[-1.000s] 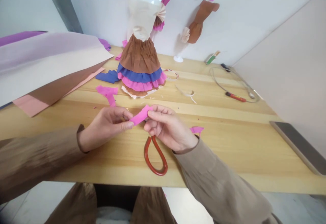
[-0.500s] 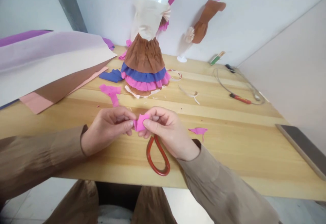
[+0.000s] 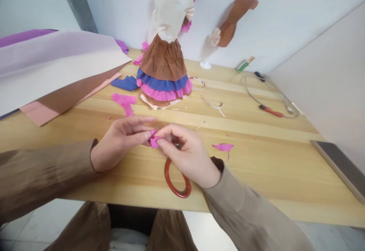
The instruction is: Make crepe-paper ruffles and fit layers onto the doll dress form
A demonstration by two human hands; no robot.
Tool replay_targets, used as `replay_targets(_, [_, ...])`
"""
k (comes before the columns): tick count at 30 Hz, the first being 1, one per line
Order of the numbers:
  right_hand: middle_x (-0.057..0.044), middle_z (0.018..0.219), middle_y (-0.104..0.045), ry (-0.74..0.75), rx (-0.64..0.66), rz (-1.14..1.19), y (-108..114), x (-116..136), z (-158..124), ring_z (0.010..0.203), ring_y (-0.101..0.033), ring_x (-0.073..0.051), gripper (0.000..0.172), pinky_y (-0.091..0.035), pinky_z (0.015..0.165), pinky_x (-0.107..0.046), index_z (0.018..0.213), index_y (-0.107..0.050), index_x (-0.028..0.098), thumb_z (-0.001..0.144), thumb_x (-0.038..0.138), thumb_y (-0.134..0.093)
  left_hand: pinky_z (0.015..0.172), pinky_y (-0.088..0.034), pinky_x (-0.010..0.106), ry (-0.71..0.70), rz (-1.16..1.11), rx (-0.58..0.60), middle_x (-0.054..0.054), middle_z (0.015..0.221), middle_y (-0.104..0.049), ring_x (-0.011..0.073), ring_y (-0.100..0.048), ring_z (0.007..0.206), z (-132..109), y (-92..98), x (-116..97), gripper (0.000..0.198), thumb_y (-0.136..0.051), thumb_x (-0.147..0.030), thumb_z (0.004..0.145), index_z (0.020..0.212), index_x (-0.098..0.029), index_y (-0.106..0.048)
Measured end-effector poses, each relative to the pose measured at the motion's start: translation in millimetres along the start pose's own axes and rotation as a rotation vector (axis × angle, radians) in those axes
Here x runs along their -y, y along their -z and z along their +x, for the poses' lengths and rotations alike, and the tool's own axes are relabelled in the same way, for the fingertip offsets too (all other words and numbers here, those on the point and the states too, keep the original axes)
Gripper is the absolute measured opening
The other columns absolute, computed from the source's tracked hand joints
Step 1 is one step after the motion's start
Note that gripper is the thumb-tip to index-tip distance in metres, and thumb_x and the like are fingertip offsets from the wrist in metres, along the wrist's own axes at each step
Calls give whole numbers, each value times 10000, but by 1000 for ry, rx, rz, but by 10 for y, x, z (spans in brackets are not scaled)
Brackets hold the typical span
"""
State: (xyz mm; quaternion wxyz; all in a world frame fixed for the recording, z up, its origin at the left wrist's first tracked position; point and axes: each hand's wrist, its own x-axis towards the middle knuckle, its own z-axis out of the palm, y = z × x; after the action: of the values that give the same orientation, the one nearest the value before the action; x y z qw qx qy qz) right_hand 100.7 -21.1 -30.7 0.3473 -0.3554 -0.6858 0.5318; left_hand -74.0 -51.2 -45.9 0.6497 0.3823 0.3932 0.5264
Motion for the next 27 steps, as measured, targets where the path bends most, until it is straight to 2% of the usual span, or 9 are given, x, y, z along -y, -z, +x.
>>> replay_targets(1, [-19, 687, -662, 16, -6, -30, -10, -3, -4, 559, -574, -119, 18, -475, 514, -260, 811, -672, 195, 814, 212, -667, 680, -562, 226, 8, -1, -14, 20, 747, -753, 108, -690, 666, 2, -4, 2, 374, -735, -149, 735, 1092, -103, -634])
replay_targets(5, [-24, 737, -683, 71, -22, -93, -34, -31, -11, 614, -622, -128, 140, -493, 531, -253, 960, -664, 190, 822, 181, -638, 667, -567, 219, 32, 15, -60, 27, 742, -757, 107, -693, 653, 4, -19, -2, 356, -732, -140, 728, 1069, -93, -642])
replay_targets(14, [13, 680, -660, 81, -65, -148, -34, -76, -8, 561, -591, -111, 288, -462, 514, -243, 1115, -608, 191, 828, 176, -627, 639, -555, 191, -17, 11, -102, 3, 720, -759, 91, -687, 631, -15, -50, -12, 251, -707, -93, 730, 978, -122, -682])
replay_targets(22, [23, 655, -653, -1, -67, -45, -50, -73, 39, 512, -560, -98, 318, -438, 489, -237, 1108, -598, 182, 795, 191, -650, 691, -570, 201, -48, 3, -88, 1, 745, -766, 96, -697, 666, -39, -58, -11, 205, -722, -106, 737, 940, -132, -702])
replay_targets(27, [31, 643, -634, 7, -78, -64, -36, -77, 46, 524, -558, -100, 319, -429, 492, -240, 1103, -601, 176, 787, 184, -646, 738, -575, 195, -37, -10, -60, 9, 802, -779, 103, -719, 739, -38, -59, -4, 234, -762, -132, 715, 941, -139, -698])
